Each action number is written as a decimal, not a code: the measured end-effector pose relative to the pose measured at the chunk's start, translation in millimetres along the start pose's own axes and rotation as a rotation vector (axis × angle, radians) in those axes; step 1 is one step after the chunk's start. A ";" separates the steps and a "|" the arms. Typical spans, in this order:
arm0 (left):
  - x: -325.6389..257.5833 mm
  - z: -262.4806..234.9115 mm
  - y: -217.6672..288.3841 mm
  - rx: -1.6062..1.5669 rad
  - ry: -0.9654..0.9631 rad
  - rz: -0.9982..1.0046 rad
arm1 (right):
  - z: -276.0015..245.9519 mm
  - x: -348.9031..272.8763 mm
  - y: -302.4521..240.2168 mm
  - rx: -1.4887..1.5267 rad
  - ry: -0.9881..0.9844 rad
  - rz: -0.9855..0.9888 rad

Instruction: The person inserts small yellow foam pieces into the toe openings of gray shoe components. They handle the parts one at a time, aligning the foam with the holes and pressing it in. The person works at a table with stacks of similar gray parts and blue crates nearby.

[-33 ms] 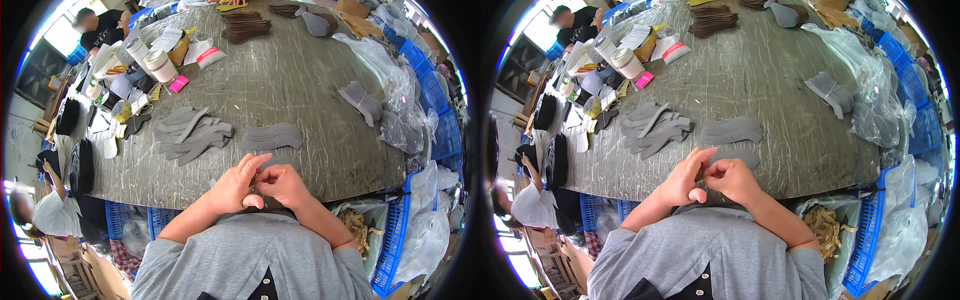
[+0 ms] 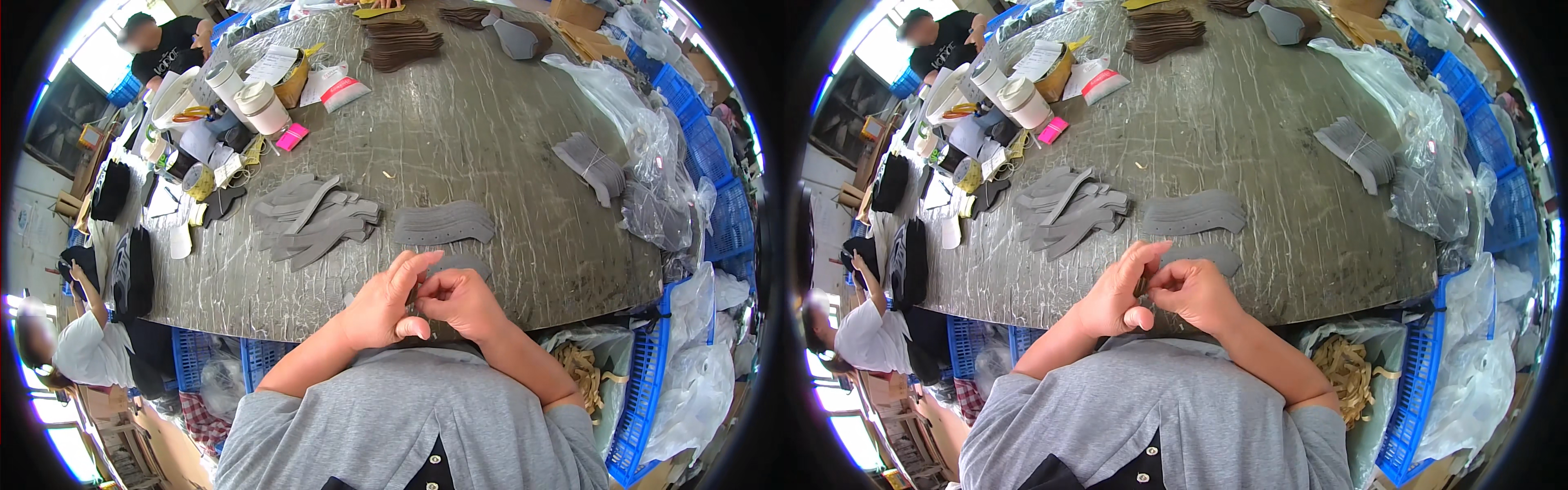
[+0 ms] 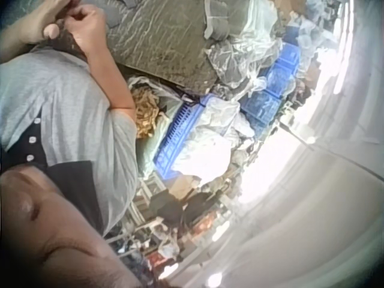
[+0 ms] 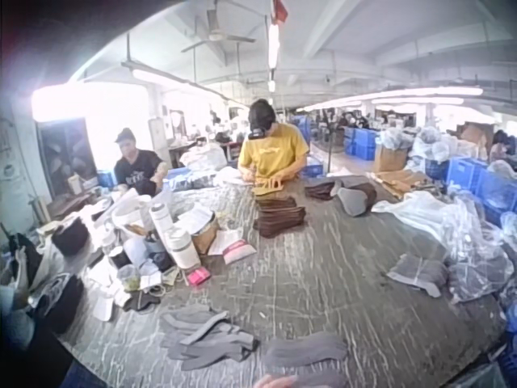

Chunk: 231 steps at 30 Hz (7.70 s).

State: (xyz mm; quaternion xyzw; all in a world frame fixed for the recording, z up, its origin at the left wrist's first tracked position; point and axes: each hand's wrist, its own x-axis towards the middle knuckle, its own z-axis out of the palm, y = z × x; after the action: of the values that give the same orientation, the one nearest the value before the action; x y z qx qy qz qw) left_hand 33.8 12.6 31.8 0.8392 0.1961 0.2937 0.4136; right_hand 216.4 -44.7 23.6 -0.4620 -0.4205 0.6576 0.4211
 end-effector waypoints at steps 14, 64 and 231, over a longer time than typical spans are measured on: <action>1.6 -14.3 2.0 0.078 0.237 -0.040 | -0.1 5.2 13.7 0.391 -0.119 -0.186; 20.9 -0.3 35.8 0.417 0.263 0.210 | 0.6 -18.9 -38.7 -1.162 0.369 -0.871; 6.3 46.0 -47.4 0.671 -0.120 -0.034 | -88.3 -73.9 60.7 -1.149 0.222 -0.600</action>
State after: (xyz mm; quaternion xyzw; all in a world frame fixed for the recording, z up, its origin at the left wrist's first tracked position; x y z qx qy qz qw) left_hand 64.6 17.2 -26.8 0.9408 0.2712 0.1562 0.1300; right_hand 307.5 -117.6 -34.2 -0.5411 -0.7693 0.1309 0.3135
